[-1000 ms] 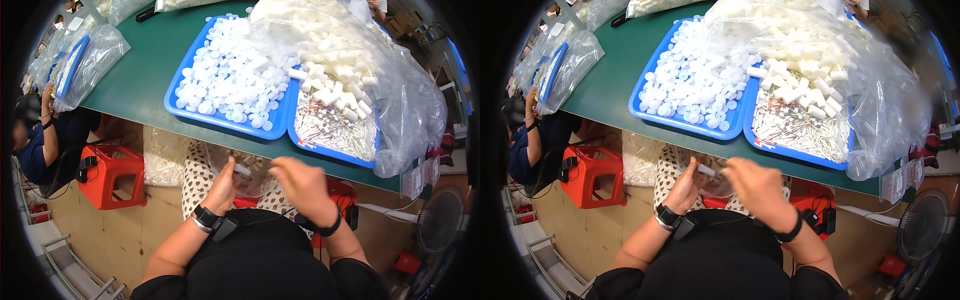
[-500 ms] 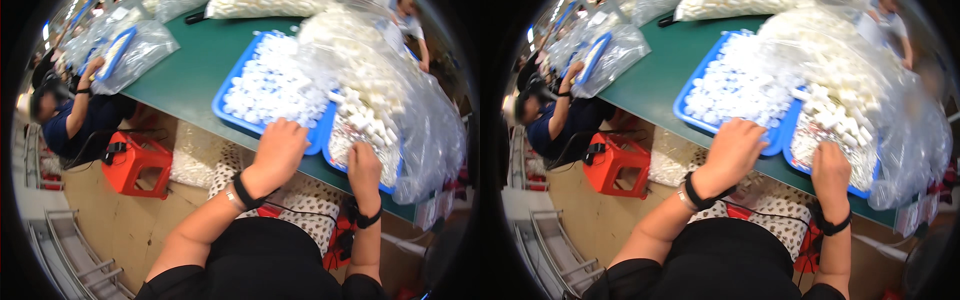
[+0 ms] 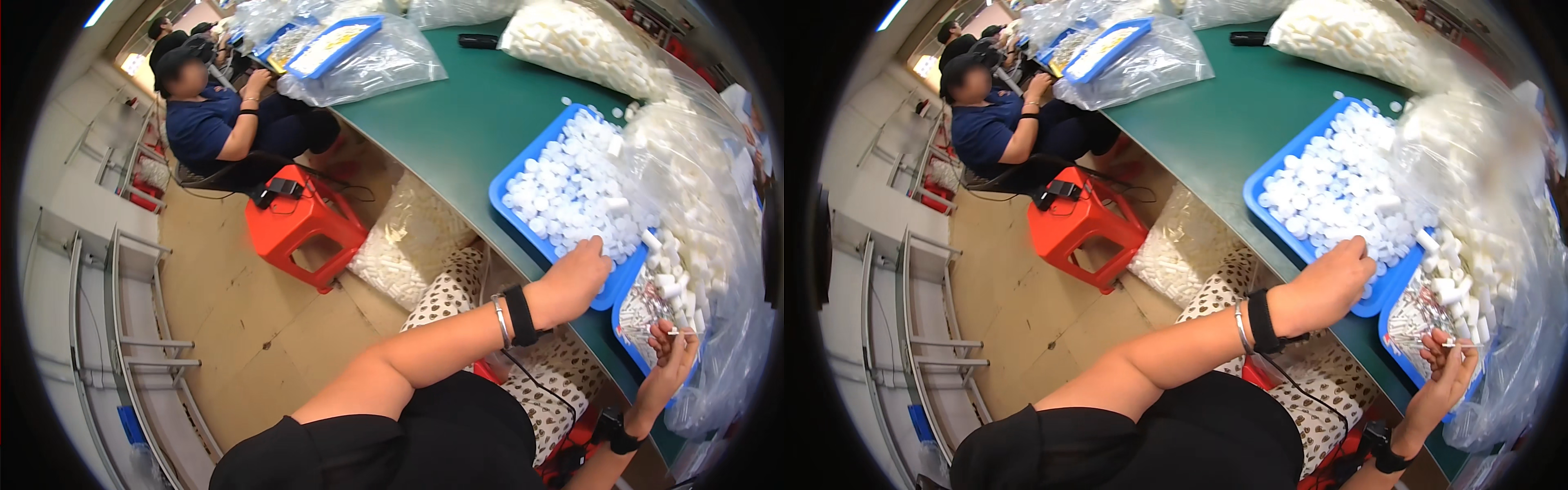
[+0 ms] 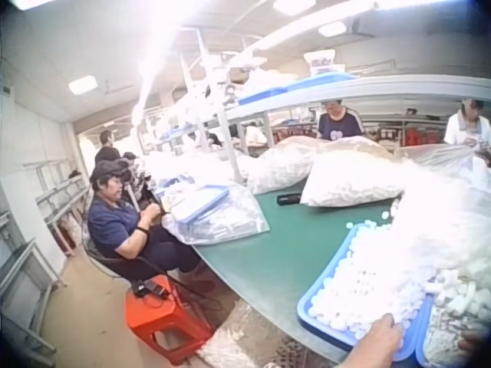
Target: The person repeatedly picks up small white plastic caps and metal pins from blue trays on a green table. They insert the pins into the caps by hand and place the assembled units into a tray. The process is repetitive and involves handling small parts one at a time.
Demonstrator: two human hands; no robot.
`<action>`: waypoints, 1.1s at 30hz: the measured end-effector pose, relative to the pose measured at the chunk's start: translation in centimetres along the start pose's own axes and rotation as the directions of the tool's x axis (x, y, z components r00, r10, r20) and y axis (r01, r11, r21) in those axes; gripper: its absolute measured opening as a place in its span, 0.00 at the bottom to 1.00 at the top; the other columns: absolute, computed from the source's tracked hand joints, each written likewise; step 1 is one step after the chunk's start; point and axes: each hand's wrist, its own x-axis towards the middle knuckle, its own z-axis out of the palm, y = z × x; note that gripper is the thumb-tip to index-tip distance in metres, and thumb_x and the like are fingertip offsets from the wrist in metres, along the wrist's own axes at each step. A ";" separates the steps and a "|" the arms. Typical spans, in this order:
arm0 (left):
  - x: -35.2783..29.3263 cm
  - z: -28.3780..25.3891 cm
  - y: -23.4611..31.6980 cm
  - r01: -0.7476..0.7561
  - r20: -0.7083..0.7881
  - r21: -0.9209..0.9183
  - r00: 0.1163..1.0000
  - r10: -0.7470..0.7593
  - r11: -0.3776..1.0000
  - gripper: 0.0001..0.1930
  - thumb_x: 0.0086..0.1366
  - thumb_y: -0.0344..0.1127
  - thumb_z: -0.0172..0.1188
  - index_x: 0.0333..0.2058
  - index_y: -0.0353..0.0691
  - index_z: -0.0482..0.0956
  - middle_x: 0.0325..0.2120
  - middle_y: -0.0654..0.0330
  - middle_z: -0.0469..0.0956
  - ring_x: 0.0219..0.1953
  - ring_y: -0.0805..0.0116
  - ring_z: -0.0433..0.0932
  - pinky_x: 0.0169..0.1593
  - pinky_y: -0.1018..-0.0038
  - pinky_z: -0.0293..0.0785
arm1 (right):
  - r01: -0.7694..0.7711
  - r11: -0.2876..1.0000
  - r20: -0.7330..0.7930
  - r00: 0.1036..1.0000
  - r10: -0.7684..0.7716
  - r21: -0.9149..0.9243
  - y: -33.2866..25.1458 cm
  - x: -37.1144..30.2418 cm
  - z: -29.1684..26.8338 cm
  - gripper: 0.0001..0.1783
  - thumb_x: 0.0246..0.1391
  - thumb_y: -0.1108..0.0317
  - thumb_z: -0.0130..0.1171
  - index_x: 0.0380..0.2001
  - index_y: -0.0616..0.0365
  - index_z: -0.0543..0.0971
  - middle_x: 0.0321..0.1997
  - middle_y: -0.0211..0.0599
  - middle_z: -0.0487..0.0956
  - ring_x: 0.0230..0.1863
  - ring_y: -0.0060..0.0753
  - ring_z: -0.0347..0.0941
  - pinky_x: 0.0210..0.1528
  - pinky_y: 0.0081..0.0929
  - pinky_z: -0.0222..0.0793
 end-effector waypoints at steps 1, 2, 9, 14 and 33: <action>-0.1 0.1 0.0 -0.022 -0.048 -0.066 0.999 0.019 0.998 0.08 0.51 0.20 0.55 0.32 0.29 0.75 0.38 0.46 0.68 0.39 0.47 0.71 0.45 0.61 0.71 | 0.001 1.000 0.005 1.000 -0.001 0.010 -0.1 -0.1 0.0 0.10 0.69 0.65 0.43 0.46 0.60 0.68 0.43 0.44 0.79 0.39 0.29 0.79 0.39 0.21 0.72; -0.2 0.0 -0.1 -0.048 -0.095 -0.132 0.995 0.036 0.990 0.09 0.51 0.19 0.55 0.33 0.29 0.75 0.38 0.46 0.68 0.39 0.47 0.71 0.46 0.61 0.70 | 0.000 1.000 0.007 1.000 -0.001 0.020 -0.2 -0.1 0.2 0.10 0.69 0.65 0.43 0.46 0.60 0.69 0.42 0.44 0.80 0.39 0.29 0.79 0.39 0.21 0.72; -0.6 0.0 -1.1 -0.076 -0.195 -0.270 0.980 0.023 0.960 0.09 0.56 0.19 0.59 0.36 0.32 0.79 0.47 0.44 0.71 0.47 0.49 0.75 0.50 0.66 0.72 | -0.185 0.938 0.147 0.978 0.147 0.292 -1.6 -2.0 3.3 0.06 0.67 0.67 0.48 0.43 0.57 0.68 0.41 0.47 0.81 0.38 0.36 0.82 0.39 0.27 0.76; -2.2 -0.2 1.9 0.269 0.063 -0.724 0.943 -0.327 0.635 0.09 0.64 0.25 0.60 0.43 0.33 0.81 0.55 0.51 0.67 0.53 0.67 0.74 0.55 0.73 0.74 | -0.335 0.839 0.313 0.926 0.209 0.430 -2.3 -3.1 5.3 0.06 0.68 0.68 0.44 0.43 0.58 0.67 0.43 0.52 0.80 0.43 0.43 0.81 0.45 0.34 0.78; -6.8 0.6 4.2 0.501 0.502 -0.854 0.727 -0.468 -0.138 0.13 0.70 0.34 0.57 0.48 0.32 0.77 0.40 0.60 0.80 0.41 0.78 0.75 0.49 0.80 0.73 | -0.316 0.879 0.273 0.935 0.225 0.357 -0.6 -5.7 6.8 0.07 0.70 0.68 0.41 0.45 0.60 0.64 0.43 0.49 0.79 0.43 0.37 0.81 0.50 0.33 0.75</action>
